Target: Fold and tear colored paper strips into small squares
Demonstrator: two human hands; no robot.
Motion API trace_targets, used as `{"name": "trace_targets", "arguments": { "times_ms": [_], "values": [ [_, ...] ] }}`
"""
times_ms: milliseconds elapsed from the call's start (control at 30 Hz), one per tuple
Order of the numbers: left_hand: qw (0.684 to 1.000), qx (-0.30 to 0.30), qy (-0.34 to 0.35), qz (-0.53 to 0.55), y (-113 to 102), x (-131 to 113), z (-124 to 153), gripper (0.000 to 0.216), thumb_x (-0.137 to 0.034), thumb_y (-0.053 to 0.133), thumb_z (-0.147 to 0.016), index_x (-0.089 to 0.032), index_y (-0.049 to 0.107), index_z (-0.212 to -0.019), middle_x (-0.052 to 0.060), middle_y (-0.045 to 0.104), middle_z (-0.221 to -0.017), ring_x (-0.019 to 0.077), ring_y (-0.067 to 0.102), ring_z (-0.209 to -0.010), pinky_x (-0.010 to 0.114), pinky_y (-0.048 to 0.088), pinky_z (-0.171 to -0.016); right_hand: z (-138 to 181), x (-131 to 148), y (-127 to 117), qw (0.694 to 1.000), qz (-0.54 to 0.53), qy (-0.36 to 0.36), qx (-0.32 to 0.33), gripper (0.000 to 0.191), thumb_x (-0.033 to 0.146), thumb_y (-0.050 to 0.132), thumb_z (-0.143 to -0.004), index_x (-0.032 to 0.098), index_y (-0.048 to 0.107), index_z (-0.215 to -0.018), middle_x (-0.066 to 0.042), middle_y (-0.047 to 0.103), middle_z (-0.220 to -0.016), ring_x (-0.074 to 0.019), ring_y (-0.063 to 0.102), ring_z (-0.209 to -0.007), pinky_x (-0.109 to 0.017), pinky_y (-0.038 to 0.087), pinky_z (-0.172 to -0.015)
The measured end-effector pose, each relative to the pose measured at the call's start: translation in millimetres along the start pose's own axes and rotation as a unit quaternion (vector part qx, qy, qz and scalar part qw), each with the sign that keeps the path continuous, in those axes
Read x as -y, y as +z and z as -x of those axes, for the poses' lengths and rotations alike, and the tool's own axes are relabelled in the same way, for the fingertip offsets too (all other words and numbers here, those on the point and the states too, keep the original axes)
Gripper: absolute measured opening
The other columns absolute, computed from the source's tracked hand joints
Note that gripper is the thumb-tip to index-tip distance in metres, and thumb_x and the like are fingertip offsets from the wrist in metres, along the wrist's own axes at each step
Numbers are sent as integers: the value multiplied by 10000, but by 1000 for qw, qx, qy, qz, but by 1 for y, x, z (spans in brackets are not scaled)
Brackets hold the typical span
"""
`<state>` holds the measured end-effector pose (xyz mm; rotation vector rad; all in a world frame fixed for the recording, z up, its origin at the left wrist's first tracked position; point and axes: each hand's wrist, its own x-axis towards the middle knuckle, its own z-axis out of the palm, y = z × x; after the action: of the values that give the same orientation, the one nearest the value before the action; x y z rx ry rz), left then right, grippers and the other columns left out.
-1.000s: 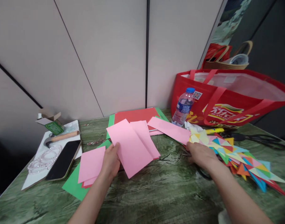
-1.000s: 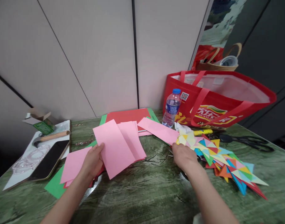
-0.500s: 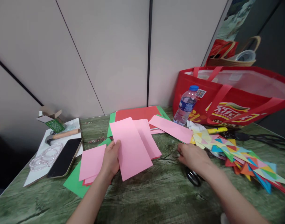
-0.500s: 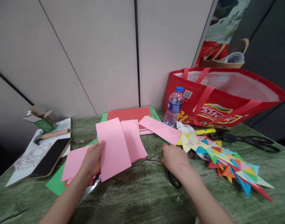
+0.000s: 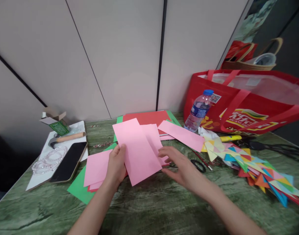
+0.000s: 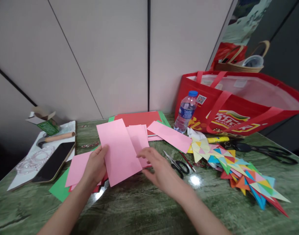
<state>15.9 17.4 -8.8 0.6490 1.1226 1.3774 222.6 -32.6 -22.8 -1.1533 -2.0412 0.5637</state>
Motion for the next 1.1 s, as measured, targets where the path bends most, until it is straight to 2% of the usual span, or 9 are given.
{"name": "trace_targets", "arguments": {
  "times_ms": [100,300,467,667,800,900,1000,1067,1100],
  "values": [
    [999,-12,-23,40,4,-6,5,56,-146,577,-713,-116,607,-749,41,678,-679,130,600,-586,243,479,-611,-1,26,7,999,21,10,39,481,31,526,-712,278,473,-1123,-69,443,-1185,-174,552,-954,-343,466,-802],
    [993,40,-74,88,9,-14,16,146,-85,497,-784,-118,623,-849,84,695,-863,148,639,-727,252,507,-716,-2,53,13,996,-11,69,-49,228,98,612,-692,217,594,-886,-41,541,-919,-169,578,-805,-295,479,-696],
    [977,153,-82,124,6,-14,20,217,-211,566,-782,-150,612,-985,89,656,-1047,204,617,-924,299,501,-801,-11,55,10,989,-61,80,-109,33,202,628,-722,188,622,-751,-19,575,-780,-145,572,-695,-248,459,-613],
    [957,264,-106,61,5,-12,28,289,-237,644,-721,-161,612,-999,125,629,-1099,296,587,-990,423,495,-803,-15,35,14,986,-58,93,-127,175,251,552,-790,167,597,-642,-1,552,-644,-125,526,-602,-216,408,-536],
    [931,352,-73,64,7,-16,35,513,-312,760,-573,-172,598,-1039,155,590,-1154,347,526,-1069,464,466,-836,-13,31,16,982,-53,109,-143,190,260,540,-793,163,584,-636,5,562,-618,-117,516,-573,-208,388,-518],
    [938,344,-28,25,8,-16,34,601,-159,813,-462,-155,608,-1027,145,625,-1094,322,559,-1023,420,460,-854,-16,33,16,982,-51,111,-142,191,269,531,-796,164,576,-643,8,567,-611,-117,516,-564,-206,385,-511],
    [958,288,0,-3,7,-11,29,446,-113,761,-552,-133,629,-978,122,673,-989,254,622,-903,356,476,-821,-19,37,18,986,-42,107,-124,178,274,523,-801,171,559,-661,5,583,-635,-127,536,-590,-219,403,-543],
    [966,257,-1,6,6,-7,26,350,-132,731,-606,-120,643,-945,120,685,-962,236,635,-876,335,481,-806,-15,40,18,985,-48,120,-111,113,277,545,-785,173,558,-828,-17,620,-745,-140,571,-642,-238,434,-586],
    [970,243,-3,15,5,-6,24,335,-143,726,-615,-118,646,-940,123,687,-960,238,636,-880,336,484,-802,-11,41,18,985,-48,131,-103,226,281,568,-768,172,527,-961,-35,630,-815,-151,588,-677,-252,450,-608]
  ]
}}
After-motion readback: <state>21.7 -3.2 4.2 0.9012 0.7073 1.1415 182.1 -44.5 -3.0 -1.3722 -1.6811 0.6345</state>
